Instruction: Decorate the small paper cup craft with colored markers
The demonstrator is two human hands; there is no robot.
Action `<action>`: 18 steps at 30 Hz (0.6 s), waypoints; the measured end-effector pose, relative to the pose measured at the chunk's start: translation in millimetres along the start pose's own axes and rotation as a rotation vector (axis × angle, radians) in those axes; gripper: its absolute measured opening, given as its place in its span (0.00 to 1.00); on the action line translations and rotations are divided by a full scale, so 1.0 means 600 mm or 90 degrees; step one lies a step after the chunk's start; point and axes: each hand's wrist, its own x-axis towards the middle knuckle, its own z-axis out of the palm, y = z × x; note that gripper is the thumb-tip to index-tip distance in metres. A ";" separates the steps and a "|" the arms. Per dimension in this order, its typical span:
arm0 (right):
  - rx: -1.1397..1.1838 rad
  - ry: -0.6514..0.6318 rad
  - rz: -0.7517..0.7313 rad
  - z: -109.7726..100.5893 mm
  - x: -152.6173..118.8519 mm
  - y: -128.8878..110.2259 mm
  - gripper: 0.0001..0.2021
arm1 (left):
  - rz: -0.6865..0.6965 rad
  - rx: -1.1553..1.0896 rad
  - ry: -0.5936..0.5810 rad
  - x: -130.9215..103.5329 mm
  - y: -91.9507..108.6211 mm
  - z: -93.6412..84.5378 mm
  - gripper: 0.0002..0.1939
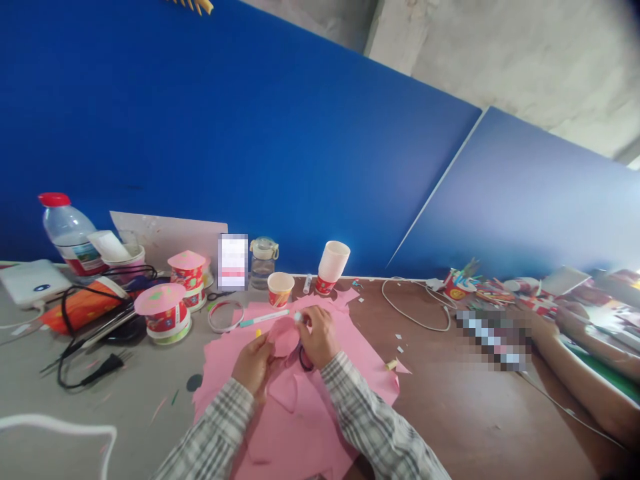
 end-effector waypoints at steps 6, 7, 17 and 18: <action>0.032 0.005 0.115 -0.004 0.016 0.057 0.03 | 0.013 -0.018 0.035 -0.004 0.016 0.004 0.07; 0.031 0.001 0.128 -0.004 0.016 0.066 0.04 | 0.015 -0.021 0.036 -0.005 0.018 0.005 0.08; 0.113 0.002 0.226 -0.001 0.010 0.083 0.03 | 0.029 -0.026 0.044 -0.007 0.026 0.009 0.14; 0.138 0.004 0.237 -0.003 0.012 0.080 0.03 | 0.032 -0.024 0.044 -0.007 0.026 0.008 0.15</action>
